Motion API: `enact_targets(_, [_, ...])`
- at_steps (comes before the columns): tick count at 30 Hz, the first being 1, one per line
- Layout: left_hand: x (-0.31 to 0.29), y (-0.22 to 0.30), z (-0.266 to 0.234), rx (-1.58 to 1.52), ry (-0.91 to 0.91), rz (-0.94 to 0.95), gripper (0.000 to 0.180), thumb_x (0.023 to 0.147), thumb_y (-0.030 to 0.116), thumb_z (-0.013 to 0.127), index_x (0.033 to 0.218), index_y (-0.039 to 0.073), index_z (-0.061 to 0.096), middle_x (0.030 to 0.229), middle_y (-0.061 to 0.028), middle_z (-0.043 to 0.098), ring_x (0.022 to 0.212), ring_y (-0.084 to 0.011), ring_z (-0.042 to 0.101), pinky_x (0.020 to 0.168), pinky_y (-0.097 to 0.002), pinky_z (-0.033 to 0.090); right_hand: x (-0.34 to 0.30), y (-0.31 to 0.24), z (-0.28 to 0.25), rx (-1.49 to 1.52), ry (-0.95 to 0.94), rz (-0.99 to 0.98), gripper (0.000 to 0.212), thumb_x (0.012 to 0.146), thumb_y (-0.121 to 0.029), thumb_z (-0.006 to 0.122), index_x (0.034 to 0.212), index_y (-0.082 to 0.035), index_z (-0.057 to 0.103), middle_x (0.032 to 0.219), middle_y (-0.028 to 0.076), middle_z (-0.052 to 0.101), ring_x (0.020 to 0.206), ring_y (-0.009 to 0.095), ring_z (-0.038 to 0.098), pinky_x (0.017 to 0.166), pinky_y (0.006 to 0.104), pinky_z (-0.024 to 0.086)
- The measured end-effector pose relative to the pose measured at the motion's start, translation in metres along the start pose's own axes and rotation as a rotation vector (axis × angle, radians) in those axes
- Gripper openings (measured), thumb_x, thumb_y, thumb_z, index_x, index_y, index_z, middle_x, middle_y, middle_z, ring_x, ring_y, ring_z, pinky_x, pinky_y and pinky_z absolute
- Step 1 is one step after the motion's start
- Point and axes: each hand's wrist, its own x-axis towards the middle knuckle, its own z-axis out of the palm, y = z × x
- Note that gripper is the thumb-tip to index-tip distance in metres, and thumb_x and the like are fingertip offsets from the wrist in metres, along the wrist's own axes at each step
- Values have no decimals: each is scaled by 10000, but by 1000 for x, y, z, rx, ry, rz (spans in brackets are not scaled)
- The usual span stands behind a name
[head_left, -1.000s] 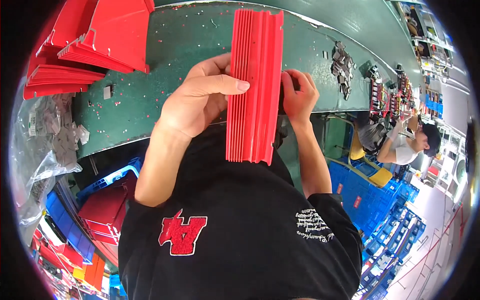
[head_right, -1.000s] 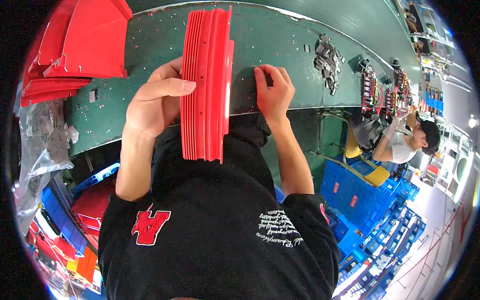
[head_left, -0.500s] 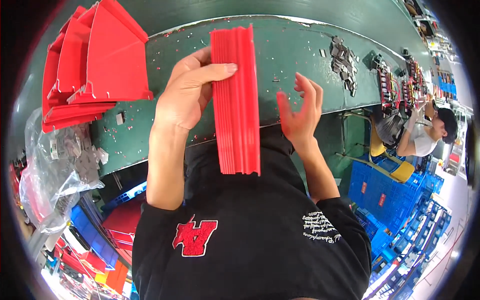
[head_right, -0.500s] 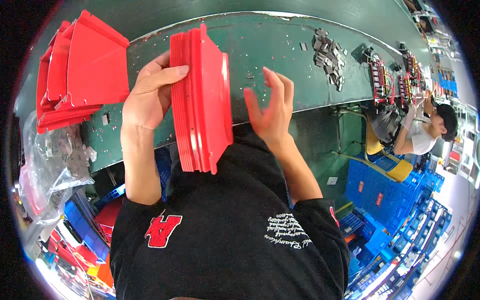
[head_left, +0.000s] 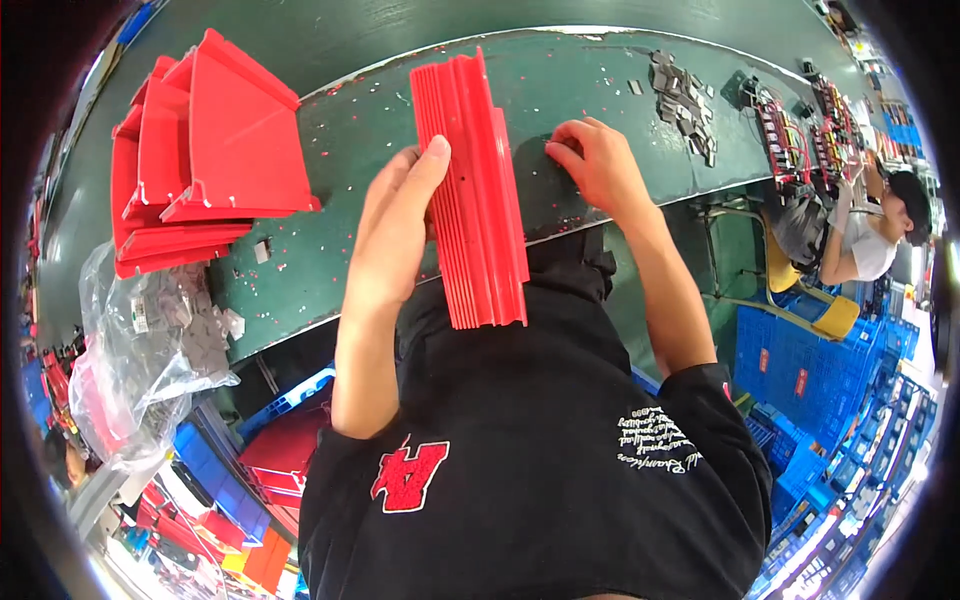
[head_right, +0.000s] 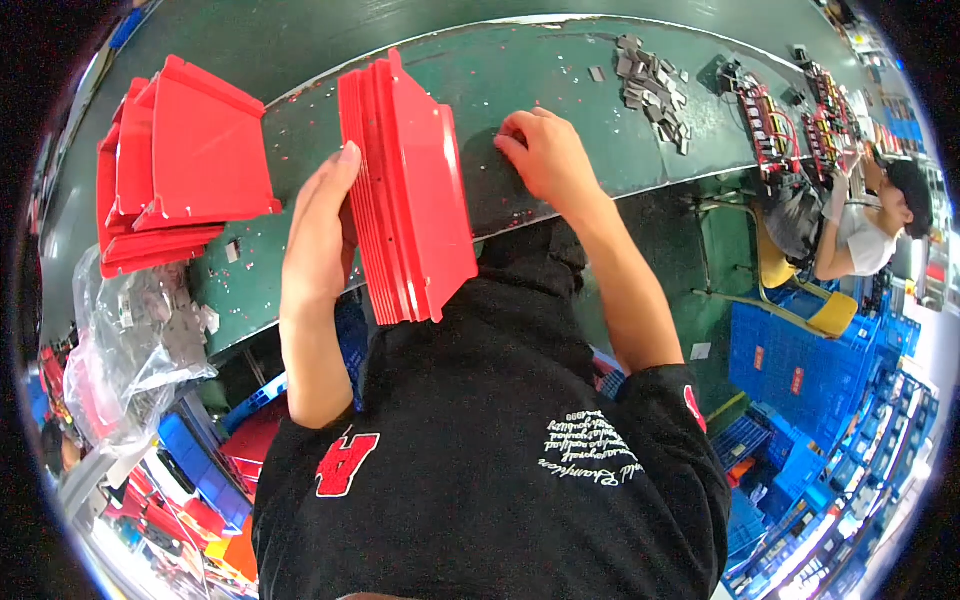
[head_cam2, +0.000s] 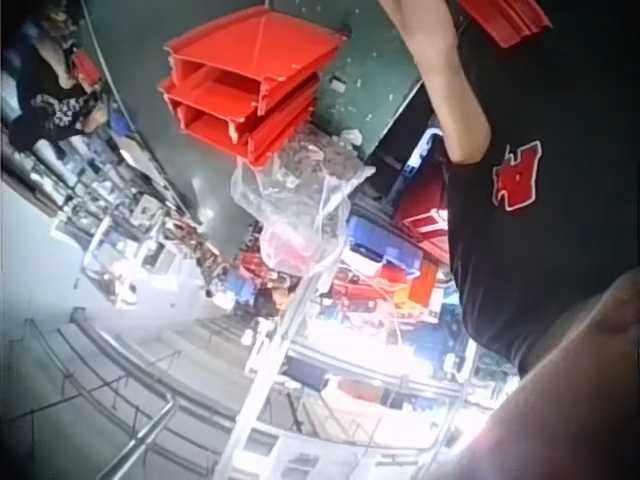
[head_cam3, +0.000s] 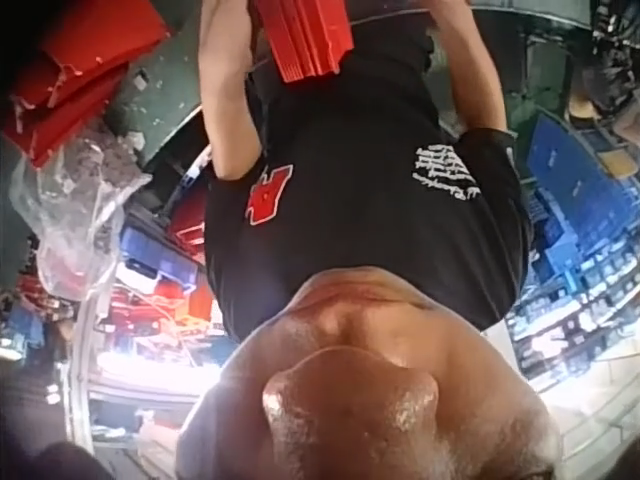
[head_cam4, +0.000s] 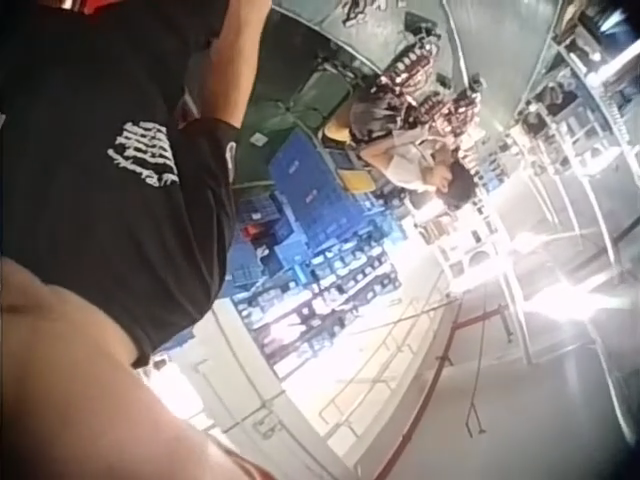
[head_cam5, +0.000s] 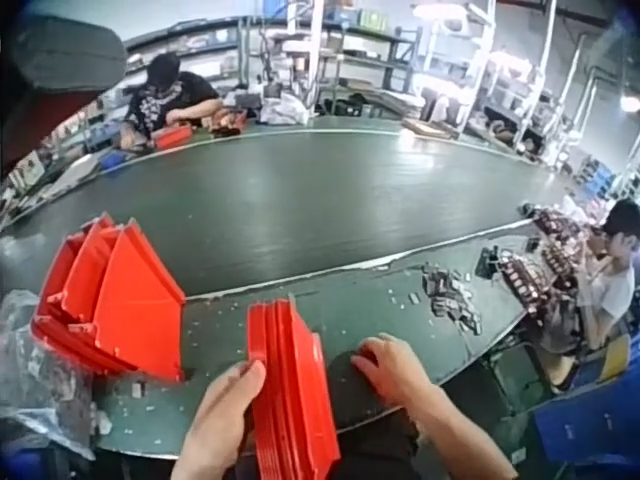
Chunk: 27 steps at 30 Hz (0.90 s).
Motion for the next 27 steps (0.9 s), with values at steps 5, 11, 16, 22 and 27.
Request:
enact_targets(5, [-32, -14, -6, 135, 291, 253, 307, 1026, 289, 474, 894, 19, 536, 816, -41, 600, 658, -100, 564, 579, -248, 455, 4, -19, -19, -70, 96, -6, 222, 891, -206, 624, 953, 5, 651, 889, 193, 649, 844, 388, 617, 751, 421, 491])
enact_targets(11, [-91, -14, -19, 323, 579, 594, 224, 937, 39, 577, 1142, -46, 546, 896, -102, 601, 769, -116, 593, 681, -224, 473, -54, -155, -66, 78, 310, -423, 118, 824, -85, 690, 906, -20, 635, 790, 88, 591, 681, 246, 558, 639, 333, 457])
enact_targets(16, [-134, -1, -29, -117, -18, 418, 198, 913, -24, 576, 1096, -73, 632, 964, -135, 661, 827, -155, 634, 739, -262, 507, -69, -196, -33, -56, 168, -902, 279, 650, -82, 723, 911, -22, 643, 792, 47, 516, 604, 194, 484, 545, 332, 367])
enact_targets(22, [-137, -19, -68, -321, -101, 124, 162, 867, 112, 716, 950, -26, 697, 876, -134, 707, 721, -160, 667, 640, -256, 542, -76, -200, -13, -17, 179, -1008, 284, 664, -134, 674, 921, -15, 649, 790, 29, 472, 610, 153, 468, 556, 302, 350])
enact_targets(27, [-120, -35, -92, -383, -206, 34, 150, 883, 123, 696, 944, -14, 696, 882, -141, 713, 678, -167, 657, 595, -241, 517, -82, -196, -3, -14, 159, -1007, 253, 707, -159, 714, 925, -40, 667, 810, 21, 482, 642, 153, 491, 575, 294, 371])
